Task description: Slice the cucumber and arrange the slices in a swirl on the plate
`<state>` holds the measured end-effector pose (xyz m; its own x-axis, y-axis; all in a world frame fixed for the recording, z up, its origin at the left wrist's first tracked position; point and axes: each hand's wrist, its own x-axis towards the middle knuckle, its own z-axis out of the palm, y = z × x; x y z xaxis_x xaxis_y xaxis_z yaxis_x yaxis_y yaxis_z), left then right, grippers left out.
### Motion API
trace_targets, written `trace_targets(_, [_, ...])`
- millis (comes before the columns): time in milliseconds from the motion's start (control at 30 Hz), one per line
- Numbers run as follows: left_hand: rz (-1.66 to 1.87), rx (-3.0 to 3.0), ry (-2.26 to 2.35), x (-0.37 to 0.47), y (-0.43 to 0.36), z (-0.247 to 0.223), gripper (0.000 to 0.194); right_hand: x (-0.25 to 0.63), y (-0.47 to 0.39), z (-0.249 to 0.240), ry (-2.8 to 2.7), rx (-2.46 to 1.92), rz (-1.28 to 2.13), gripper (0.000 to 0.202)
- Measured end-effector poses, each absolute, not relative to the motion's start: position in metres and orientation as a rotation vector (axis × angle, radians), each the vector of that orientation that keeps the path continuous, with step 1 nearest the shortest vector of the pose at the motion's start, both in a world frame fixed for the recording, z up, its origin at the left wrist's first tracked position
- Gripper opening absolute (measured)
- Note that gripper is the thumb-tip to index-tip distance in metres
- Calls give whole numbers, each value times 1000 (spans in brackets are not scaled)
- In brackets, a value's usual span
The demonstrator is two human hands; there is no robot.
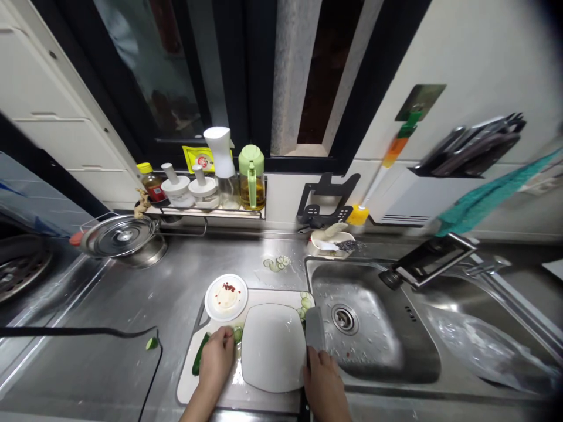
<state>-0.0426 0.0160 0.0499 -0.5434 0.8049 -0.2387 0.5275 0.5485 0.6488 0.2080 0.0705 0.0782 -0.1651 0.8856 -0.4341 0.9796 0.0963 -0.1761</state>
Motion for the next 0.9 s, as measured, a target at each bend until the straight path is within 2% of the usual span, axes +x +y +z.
trace_targets(133, [773, 1053, 2112, -42, 21, 61, 20, 201, 77, 72, 2378, 1886, -738, 40])
trace_targets(233, [836, 1070, 1925, -33, 30, 70, 24, 186, 85, 68, 2574, 1811, -1091, 36])
trace_targets(367, [859, 1104, 1731, -15, 45, 73, 25, 164, 98, 69, 2542, 1837, -1480, 30])
trace_targets(533, [817, 1111, 1629, -4, 55, 65, 23, 155, 109, 68, 2474, 1845, -1563, 13])
trace_targets(733, [773, 1069, 1687, -1, 59, 54, 33, 159, 113, 66, 2418, 1872, -1624, 12])
trace_targets(900, [817, 722, 1596, 8, 65, 52, 46, 158, 115, 73, 2445, 1833, -1649, 13])
